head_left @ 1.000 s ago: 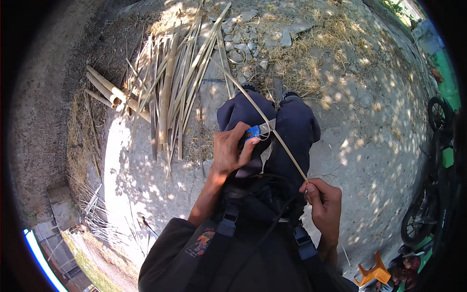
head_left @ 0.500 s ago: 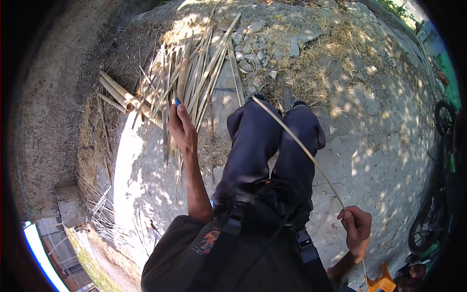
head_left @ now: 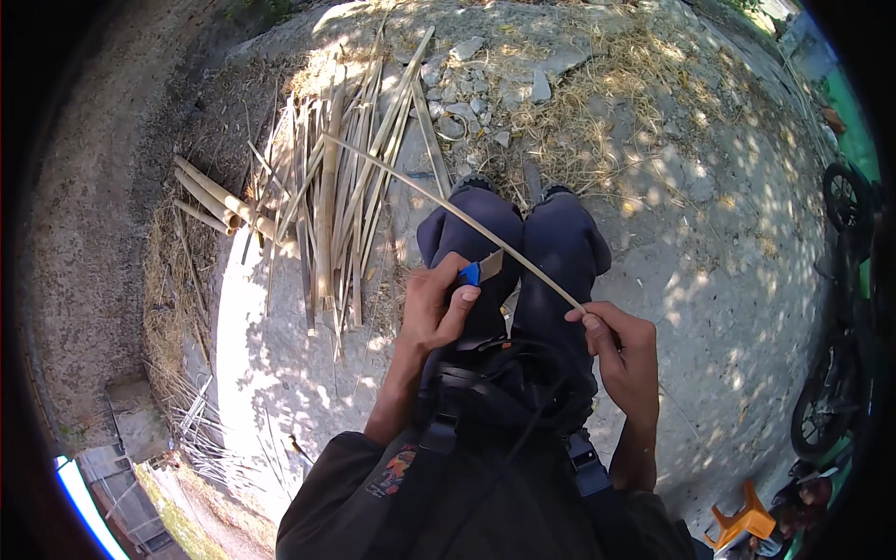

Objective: The person uses a utility knife to shave and smooth the surface of a long, thin bamboo strip while sitting outdoors near a pile of bamboo pieces.

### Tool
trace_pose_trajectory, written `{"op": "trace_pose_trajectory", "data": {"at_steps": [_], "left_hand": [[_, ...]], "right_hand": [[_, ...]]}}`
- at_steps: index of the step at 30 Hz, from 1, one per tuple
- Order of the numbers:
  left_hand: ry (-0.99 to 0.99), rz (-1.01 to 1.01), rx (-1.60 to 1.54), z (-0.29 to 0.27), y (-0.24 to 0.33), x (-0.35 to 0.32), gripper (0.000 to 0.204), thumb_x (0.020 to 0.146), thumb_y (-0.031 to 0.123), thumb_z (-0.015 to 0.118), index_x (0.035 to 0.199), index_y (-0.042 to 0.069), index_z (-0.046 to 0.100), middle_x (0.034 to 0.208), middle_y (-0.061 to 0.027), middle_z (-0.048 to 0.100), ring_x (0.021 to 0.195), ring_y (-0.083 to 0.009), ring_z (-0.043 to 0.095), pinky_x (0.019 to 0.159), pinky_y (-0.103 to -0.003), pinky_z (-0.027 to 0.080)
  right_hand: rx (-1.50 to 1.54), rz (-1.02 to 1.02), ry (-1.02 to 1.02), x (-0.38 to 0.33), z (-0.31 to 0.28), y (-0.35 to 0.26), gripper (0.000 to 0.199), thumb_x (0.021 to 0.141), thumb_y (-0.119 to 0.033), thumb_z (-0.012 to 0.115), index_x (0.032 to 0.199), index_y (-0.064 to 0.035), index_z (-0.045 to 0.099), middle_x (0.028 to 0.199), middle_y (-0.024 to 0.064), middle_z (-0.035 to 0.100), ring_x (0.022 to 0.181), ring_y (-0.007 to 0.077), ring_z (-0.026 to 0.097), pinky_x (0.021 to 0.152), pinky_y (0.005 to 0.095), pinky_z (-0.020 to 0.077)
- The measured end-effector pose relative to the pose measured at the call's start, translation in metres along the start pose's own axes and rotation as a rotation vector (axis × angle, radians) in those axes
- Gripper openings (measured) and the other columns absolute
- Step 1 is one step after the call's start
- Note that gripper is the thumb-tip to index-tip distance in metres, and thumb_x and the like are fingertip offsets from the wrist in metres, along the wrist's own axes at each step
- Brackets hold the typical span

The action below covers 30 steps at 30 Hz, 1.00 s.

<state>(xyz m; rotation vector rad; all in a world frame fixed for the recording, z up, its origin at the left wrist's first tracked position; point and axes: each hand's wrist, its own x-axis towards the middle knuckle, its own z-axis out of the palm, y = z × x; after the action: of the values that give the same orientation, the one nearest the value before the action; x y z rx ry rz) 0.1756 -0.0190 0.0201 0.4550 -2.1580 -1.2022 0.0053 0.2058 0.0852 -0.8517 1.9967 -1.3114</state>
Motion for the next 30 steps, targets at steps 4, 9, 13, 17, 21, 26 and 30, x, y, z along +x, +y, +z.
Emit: {"op": "trace_pose_trajectory", "data": {"at_steps": [4,9,13,17,21,26,30], "left_hand": [[-0.051,0.036,0.023,0.008,-0.014,-0.005,0.021,0.096,0.022,0.069,0.096,0.002,0.063,0.064,-0.0107,0.052,0.056,-0.0345,0.058,0.055,-0.039,0.042],[-0.070,0.010,0.107,0.014,-0.020,-0.012,0.026,0.094,0.029,0.072,0.097,0.004,0.065,0.066,-0.0122,0.060,0.061,-0.0360,0.065,0.057,-0.043,0.047],[-0.087,0.012,0.110,0.016,-0.022,-0.011,0.027,0.093,0.031,0.072,0.096,0.005,0.066,0.066,-0.0117,0.061,0.061,-0.0357,0.066,0.057,-0.042,0.047],[-0.110,0.025,0.123,0.018,-0.024,-0.011,0.027,0.094,0.032,0.072,0.096,0.006,0.066,0.065,-0.0112,0.062,0.060,-0.0348,0.067,0.057,-0.042,0.047],[-0.103,0.022,0.106,0.018,-0.023,-0.010,0.027,0.095,0.033,0.072,0.096,0.006,0.066,0.065,-0.0110,0.062,0.060,-0.0346,0.066,0.056,-0.041,0.047],[-0.110,0.037,0.116,0.018,-0.023,-0.009,0.028,0.095,0.034,0.073,0.094,0.007,0.065,0.065,-0.0110,0.061,0.059,-0.0347,0.066,0.056,-0.042,0.047],[-0.148,0.065,0.130,0.018,-0.025,-0.008,0.028,0.095,0.034,0.073,0.092,0.008,0.065,0.064,-0.0109,0.061,0.058,-0.0342,0.065,0.055,-0.042,0.046]], "right_hand": [[-0.052,-0.061,-0.088,0.021,0.014,-0.009,0.017,0.107,-0.010,0.061,0.105,0.0010,0.074,0.070,0.0087,0.064,0.057,0.0128,0.054,0.055,0.0313,0.0410],[-0.073,-0.036,-0.125,0.031,0.025,-0.016,0.017,0.106,-0.008,0.061,0.105,0.0028,0.074,0.083,0.0142,0.075,0.063,0.0200,0.066,0.060,0.0339,0.0492],[-0.111,-0.165,-0.037,0.033,0.034,-0.016,0.015,0.104,-0.006,0.063,0.107,0.0040,0.074,0.094,0.0175,0.077,0.079,0.0325,0.075,0.070,0.0374,0.0564],[-0.162,-0.261,0.059,0.034,0.038,-0.011,0.014,0.102,-0.006,0.065,0.107,0.0035,0.074,0.094,0.0174,0.076,0.080,0.0354,0.075,0.070,0.0383,0.0562],[-0.186,-0.272,0.060,0.034,0.039,-0.015,0.014,0.102,-0.008,0.066,0.107,0.0032,0.073,0.092,0.0171,0.075,0.078,0.0345,0.073,0.067,0.0386,0.0547],[-0.178,-0.295,0.074,0.035,0.040,-0.012,0.014,0.103,-0.009,0.066,0.107,0.0028,0.073,0.090,0.0166,0.074,0.076,0.0347,0.072,0.065,0.0394,0.0538],[-0.136,-0.356,0.096,0.036,0.041,-0.008,0.014,0.103,-0.008,0.064,0.107,0.0025,0.073,0.090,0.0161,0.074,0.077,0.0353,0.073,0.066,0.0398,0.0542]]}}
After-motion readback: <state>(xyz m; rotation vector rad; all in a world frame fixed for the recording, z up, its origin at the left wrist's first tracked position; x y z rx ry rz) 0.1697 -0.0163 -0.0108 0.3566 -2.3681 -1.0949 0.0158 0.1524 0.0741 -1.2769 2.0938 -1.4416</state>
